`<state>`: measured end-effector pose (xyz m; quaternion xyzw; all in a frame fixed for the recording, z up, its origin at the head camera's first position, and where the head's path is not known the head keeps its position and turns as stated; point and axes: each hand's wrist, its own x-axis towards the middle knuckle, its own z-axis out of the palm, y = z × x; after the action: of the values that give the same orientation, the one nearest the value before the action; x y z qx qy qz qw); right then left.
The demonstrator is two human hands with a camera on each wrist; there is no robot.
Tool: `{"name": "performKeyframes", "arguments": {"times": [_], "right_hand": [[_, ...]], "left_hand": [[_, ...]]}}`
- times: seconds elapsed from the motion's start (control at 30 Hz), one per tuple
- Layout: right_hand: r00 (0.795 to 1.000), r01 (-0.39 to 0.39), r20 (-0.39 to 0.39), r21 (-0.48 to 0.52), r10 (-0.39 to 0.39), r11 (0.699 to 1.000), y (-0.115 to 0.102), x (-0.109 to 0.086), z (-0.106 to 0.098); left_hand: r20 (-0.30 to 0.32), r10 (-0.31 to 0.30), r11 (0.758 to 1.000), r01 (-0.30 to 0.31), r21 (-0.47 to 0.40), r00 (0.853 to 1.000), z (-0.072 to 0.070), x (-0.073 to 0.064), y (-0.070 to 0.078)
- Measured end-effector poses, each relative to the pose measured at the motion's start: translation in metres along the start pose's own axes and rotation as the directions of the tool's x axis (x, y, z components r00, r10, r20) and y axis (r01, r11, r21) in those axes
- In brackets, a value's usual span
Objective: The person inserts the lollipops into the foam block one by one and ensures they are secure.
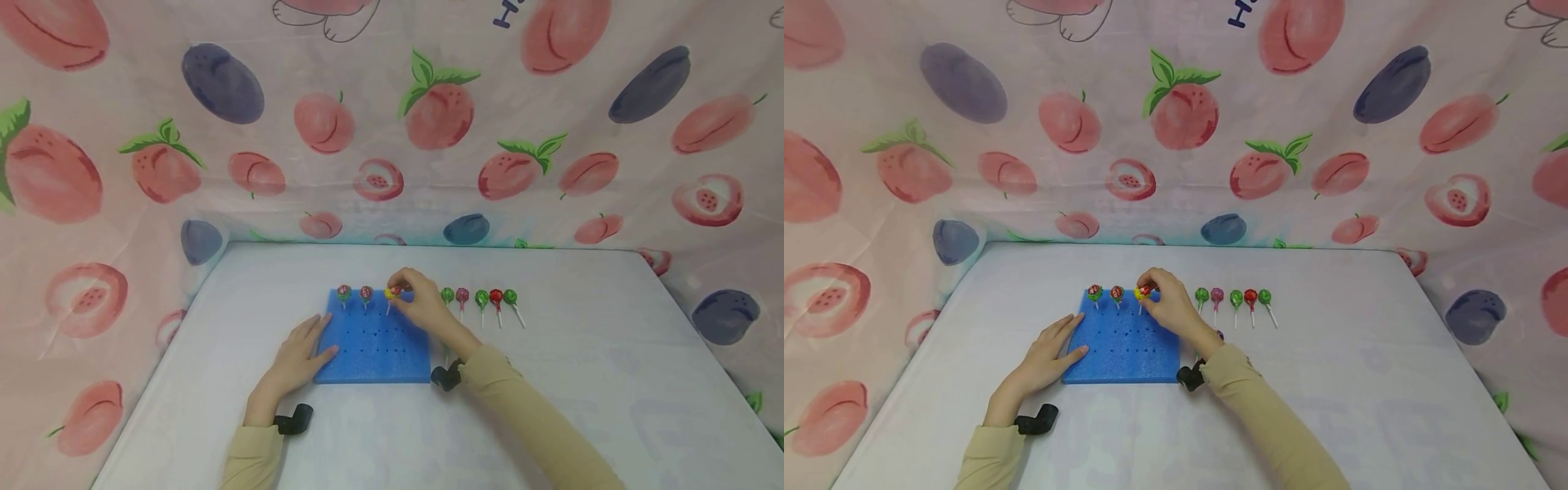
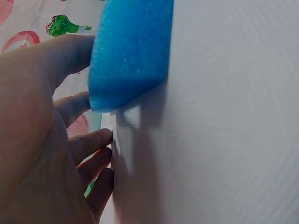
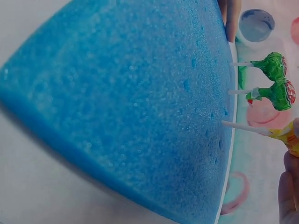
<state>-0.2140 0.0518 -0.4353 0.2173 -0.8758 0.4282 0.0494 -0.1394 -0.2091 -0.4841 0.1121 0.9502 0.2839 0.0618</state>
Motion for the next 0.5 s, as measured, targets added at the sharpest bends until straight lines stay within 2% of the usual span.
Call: {"name": "performKeyframes", "arguments": {"times": [0.5], "right_hand": [[1.000,-0.017,0.004,0.036,0.017,0.999,-0.0008,-0.0024,0.0019]], "left_hand": [[-0.005,0.005,1.000,-0.005,-0.002,1.000,-0.0006,-0.0004,0.0009]]}}
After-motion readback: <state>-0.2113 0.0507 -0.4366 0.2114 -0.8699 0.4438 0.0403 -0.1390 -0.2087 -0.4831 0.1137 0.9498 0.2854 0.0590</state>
